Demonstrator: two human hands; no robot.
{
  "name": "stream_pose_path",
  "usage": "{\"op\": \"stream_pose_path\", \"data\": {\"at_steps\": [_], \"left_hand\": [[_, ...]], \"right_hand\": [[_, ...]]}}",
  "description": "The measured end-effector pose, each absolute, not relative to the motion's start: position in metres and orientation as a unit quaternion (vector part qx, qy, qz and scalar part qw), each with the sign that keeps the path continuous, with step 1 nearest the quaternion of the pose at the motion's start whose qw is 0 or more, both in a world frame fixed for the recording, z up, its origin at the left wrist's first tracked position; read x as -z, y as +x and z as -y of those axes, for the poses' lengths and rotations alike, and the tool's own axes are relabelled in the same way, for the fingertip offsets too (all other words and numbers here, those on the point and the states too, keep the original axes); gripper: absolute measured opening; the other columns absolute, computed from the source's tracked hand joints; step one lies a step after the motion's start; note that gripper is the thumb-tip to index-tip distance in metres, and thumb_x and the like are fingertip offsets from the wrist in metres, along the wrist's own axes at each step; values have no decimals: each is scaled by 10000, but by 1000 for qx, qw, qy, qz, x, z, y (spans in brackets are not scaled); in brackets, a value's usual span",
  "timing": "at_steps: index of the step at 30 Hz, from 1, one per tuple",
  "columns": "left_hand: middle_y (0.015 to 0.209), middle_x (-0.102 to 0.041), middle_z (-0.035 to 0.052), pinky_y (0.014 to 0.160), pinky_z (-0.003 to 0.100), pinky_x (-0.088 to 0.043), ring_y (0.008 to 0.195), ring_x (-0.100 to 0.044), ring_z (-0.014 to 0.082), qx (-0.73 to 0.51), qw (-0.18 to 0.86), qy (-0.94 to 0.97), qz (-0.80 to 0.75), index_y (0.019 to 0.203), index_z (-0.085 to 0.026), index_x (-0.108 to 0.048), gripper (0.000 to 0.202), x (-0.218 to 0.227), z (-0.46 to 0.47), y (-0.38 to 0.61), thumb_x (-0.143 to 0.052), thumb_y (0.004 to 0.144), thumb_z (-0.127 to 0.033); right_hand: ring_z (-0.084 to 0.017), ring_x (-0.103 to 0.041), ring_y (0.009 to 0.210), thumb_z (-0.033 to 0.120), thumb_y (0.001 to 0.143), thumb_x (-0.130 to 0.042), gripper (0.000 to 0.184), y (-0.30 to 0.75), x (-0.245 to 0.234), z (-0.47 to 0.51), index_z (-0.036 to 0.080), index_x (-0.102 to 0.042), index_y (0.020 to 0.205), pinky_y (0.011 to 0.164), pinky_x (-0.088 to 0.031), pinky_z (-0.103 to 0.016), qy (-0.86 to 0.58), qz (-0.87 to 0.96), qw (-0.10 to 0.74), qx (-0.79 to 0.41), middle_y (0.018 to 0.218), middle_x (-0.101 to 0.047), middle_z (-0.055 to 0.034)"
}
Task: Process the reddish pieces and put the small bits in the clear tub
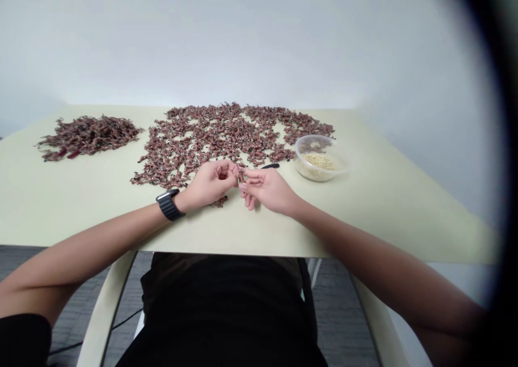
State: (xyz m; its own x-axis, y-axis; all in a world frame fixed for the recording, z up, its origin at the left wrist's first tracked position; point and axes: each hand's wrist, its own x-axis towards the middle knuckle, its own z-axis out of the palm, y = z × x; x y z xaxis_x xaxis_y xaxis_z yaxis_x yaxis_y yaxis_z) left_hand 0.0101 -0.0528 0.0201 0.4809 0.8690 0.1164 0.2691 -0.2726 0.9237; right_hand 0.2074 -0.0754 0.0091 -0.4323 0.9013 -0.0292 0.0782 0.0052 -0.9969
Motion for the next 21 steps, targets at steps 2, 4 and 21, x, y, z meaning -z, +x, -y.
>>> {"op": "stream_pose_path", "data": {"at_steps": [2,4,21], "left_hand": [[702,-636,-10,483,180,-371,492,-507,65,-326,375,775,-391,907,-168,-608,115,-21,55,10,-605,919,-282],[696,-636,-11,526,185,-386,526,-525,76,-314,301,813,-386,913,-169,-620,115,-21,57,9,-577,936,-273],[777,-651,28,572,212,-432,577,-540,96,-316,266,832,-369,1007,-175,-637,207,-15,48,4,-541,990,-358]], "right_hand": [[-142,-661,533,296,861,-756,240,209,-10,75,121,-693,1012,482,-574,-237,-378,596,356,-612,691,-659,-19],[-134,-657,543,336,824,-797,254,210,-11,75,132,-662,891,485,-565,-226,-365,572,357,-642,707,-667,-24],[-144,-652,545,242,877,-709,296,215,-12,70,106,-701,1139,496,-573,-249,-386,614,351,-592,700,-649,-19]]}}
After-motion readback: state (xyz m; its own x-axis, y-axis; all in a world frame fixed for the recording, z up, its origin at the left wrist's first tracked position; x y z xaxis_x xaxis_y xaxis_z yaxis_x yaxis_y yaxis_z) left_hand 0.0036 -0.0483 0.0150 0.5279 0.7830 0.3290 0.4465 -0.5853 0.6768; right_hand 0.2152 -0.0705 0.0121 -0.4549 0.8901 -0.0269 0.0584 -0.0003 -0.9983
